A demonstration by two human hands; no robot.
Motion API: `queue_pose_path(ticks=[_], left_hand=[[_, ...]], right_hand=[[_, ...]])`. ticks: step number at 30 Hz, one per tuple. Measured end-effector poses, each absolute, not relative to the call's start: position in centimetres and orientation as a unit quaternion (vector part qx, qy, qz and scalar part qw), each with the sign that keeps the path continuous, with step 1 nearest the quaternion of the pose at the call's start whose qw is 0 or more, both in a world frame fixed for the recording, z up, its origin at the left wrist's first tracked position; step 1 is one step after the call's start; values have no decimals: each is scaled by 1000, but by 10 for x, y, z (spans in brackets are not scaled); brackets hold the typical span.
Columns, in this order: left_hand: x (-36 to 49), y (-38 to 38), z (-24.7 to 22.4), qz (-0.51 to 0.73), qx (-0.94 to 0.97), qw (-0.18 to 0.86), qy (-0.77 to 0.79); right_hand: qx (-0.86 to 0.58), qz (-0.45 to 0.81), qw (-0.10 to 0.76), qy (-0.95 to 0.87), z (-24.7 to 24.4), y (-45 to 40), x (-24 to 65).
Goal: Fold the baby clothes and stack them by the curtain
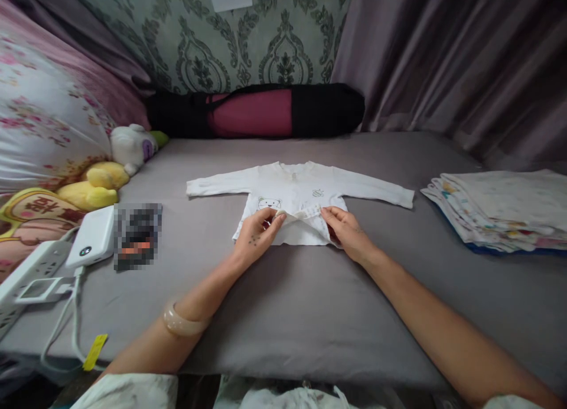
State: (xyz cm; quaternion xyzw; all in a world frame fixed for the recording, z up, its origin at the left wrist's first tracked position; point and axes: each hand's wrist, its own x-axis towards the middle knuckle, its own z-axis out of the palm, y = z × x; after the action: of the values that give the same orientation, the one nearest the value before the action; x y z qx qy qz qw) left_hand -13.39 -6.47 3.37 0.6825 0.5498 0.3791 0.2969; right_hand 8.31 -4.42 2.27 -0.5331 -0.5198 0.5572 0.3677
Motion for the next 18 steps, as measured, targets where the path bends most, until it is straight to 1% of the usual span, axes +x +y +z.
queue_pose_path(ticks=[3,7,13,15,18], left_hand=[[-128,-68,32,367,739,259,502],[-125,-71,22,303,807,206,464],[-125,-78,20,200,871,106,436],[-123,-83,25,188,877,90,434],[-121,-91,32,204,862,87,456]], right_hand=[[-515,539,390,-541,30,-47,82],[-485,454,389,-639,32,-51,79],[-433,351,324,-764,28,-60,73],[-413,319,300,-799,26,-63,72],[-387,277,254,-842,27,-69,72]])
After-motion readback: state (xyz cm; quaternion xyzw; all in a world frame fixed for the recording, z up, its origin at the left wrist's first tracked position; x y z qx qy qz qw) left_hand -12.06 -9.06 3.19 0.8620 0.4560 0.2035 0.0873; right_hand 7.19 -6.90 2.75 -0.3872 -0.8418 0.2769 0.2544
